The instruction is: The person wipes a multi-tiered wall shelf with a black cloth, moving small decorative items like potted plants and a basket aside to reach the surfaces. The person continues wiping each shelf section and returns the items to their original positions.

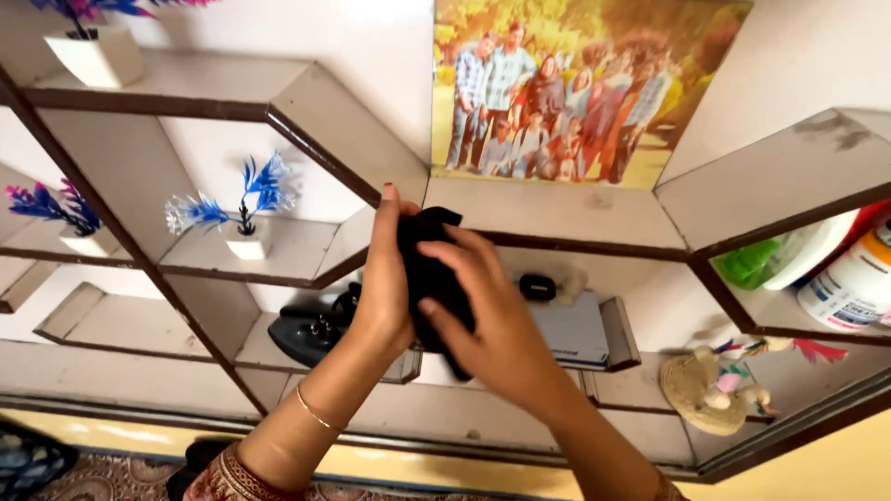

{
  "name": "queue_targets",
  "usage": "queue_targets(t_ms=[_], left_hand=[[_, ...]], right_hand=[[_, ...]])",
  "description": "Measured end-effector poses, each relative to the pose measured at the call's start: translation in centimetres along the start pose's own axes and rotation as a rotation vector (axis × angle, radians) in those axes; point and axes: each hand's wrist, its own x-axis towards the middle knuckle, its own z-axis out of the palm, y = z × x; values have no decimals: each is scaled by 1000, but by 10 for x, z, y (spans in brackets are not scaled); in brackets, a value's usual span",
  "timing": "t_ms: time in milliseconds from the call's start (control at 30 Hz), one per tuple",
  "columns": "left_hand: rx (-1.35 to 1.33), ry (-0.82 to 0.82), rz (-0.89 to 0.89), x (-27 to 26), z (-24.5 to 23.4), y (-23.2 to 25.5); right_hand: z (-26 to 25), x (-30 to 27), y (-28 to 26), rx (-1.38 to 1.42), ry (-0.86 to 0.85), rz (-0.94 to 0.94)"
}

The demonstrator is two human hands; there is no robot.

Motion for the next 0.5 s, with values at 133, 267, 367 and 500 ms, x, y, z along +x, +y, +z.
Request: queue_targets(t_ms=[133,267,367,500], left_hand=[[-135,-208,-60,-4,0,-12],[263,-276,271,3,0,1],[404,-282,531,35,8,1],[542,-144,717,123,20,-29]], right_hand=[[-39,-1,34,-131,281,56],[-114,2,111,-782,458,-4],[-129,0,180,-1013,221,216],[-100,19,163,-1154,142,259]])
